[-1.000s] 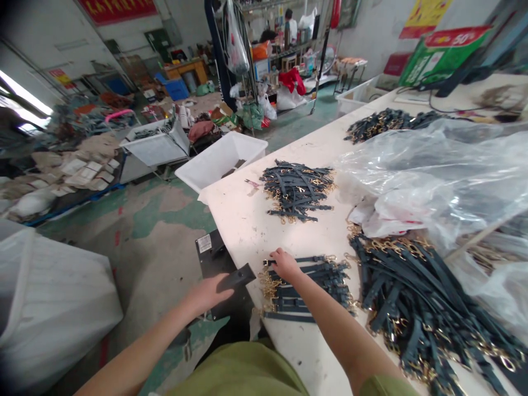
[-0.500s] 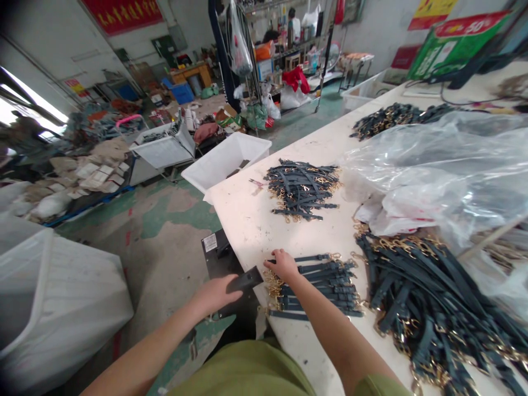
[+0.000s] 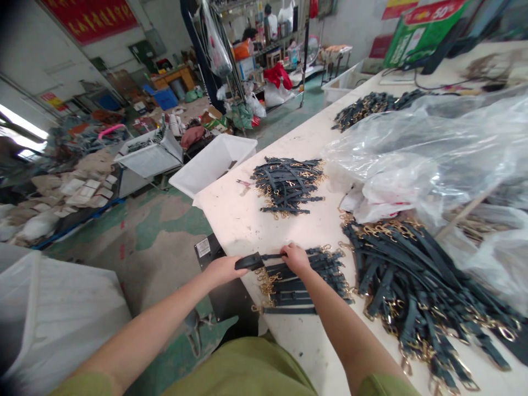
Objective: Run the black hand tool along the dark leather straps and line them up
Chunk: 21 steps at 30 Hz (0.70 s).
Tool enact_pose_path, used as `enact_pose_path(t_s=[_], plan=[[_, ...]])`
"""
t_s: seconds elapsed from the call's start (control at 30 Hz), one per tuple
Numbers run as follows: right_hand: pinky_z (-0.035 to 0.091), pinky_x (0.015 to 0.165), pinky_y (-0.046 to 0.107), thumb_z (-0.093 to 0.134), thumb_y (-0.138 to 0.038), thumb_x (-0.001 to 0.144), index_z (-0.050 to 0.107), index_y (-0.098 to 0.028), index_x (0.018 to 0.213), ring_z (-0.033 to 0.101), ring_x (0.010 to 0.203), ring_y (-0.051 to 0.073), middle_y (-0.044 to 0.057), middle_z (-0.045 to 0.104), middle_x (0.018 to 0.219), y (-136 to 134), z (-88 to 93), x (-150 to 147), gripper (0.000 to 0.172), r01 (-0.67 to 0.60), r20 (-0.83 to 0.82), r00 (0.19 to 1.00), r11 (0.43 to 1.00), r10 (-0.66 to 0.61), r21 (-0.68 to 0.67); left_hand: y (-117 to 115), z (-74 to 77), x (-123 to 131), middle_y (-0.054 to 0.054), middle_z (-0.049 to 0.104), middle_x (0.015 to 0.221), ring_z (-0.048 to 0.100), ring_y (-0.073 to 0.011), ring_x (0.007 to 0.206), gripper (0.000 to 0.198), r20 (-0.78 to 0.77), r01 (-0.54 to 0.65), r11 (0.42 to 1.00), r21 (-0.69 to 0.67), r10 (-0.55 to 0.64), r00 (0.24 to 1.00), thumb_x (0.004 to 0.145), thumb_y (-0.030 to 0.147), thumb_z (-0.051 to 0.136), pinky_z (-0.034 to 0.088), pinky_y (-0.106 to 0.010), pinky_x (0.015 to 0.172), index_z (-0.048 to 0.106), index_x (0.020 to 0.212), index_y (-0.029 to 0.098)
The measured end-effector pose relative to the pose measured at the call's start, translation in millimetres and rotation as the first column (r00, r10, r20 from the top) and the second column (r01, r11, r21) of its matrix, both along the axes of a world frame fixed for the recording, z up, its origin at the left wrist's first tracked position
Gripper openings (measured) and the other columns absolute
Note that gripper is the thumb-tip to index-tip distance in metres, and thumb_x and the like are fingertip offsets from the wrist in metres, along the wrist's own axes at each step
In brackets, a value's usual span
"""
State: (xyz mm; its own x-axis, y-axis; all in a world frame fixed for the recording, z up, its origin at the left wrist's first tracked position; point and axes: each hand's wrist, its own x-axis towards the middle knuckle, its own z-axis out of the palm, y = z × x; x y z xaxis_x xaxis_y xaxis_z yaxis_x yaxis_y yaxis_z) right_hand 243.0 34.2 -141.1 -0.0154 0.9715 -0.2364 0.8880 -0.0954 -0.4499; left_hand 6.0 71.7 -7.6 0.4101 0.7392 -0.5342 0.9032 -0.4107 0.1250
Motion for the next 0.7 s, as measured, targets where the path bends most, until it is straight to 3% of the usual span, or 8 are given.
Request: enact_pose_path(t_s=[0.1, 0.27, 0.47, 0.7], plan=[[0.031, 0.076, 0.024, 0.052, -0.027, 0.075, 0.061, -0.024, 0.094, 0.048, 0.089, 0.016, 0.003, 0.053, 0.094, 0.7, -0.5, 1.3, 0.021, 0.004, -0.005, 1.000, 1.000, -0.004, 0.012, -0.1, -0.8, 9.2, -0.005, 0.064, 0.098, 0.059, -0.0212, 0.088, 0.051, 0.009, 0.011, 1.000, 0.022, -0.011, 1.000, 0.073, 0.059, 0.040, 0.045, -0.028, 0.073, 0.054, 0.110, 0.026], [0.031, 0.076, 0.024, 0.053, -0.027, 0.076, 0.061, -0.024, 0.095, 0.048, 0.089, 0.017, 0.003, 0.053, 0.094, 0.1, -0.4, 1.2, 0.021, 0.012, 0.013, 1.000, 1.000, -0.012, 0.017, 9.8, -3.9, 43.2, -0.007, 0.065, 0.094, 0.059, -0.0242, 0.085, 0.049, -0.041, 0.047, 0.999, 0.004, -0.047, 0.998, 0.068, 0.058, 0.046, 0.046, -0.031, 0.070, 0.059, 0.102, 0.025], [0.031, 0.078, 0.025, 0.052, -0.027, 0.076, 0.061, -0.025, 0.095, 0.047, 0.090, 0.017, 0.003, 0.053, 0.093, 2.3, -1.9, 1.7, 0.020, 0.001, -0.002, 1.000, 1.000, -0.001, 0.022, 13.8, 2.8, 38.1, -0.006, 0.065, 0.093, 0.059, -0.0231, 0.085, 0.048, -0.080, 0.084, 0.996, 0.005, -0.083, 0.993, 0.069, 0.059, 0.044, 0.045, -0.030, 0.071, 0.060, 0.099, 0.025], [0.031, 0.076, 0.024, 0.054, -0.027, 0.075, 0.060, -0.025, 0.093, 0.047, 0.087, 0.016, 0.003, 0.053, 0.092, 1.2, -4.0, 2.3, 0.019, 0.001, 0.006, 1.000, 0.999, -0.001, 0.043, 21.1, -2.1, 49.9, -0.007, 0.065, 0.095, 0.059, -0.0247, 0.086, 0.051, -0.051, 0.058, 0.997, -0.056, -0.061, 0.997, 0.065, 0.059, 0.048, 0.044, -0.031, 0.071, 0.060, 0.101, 0.024]])
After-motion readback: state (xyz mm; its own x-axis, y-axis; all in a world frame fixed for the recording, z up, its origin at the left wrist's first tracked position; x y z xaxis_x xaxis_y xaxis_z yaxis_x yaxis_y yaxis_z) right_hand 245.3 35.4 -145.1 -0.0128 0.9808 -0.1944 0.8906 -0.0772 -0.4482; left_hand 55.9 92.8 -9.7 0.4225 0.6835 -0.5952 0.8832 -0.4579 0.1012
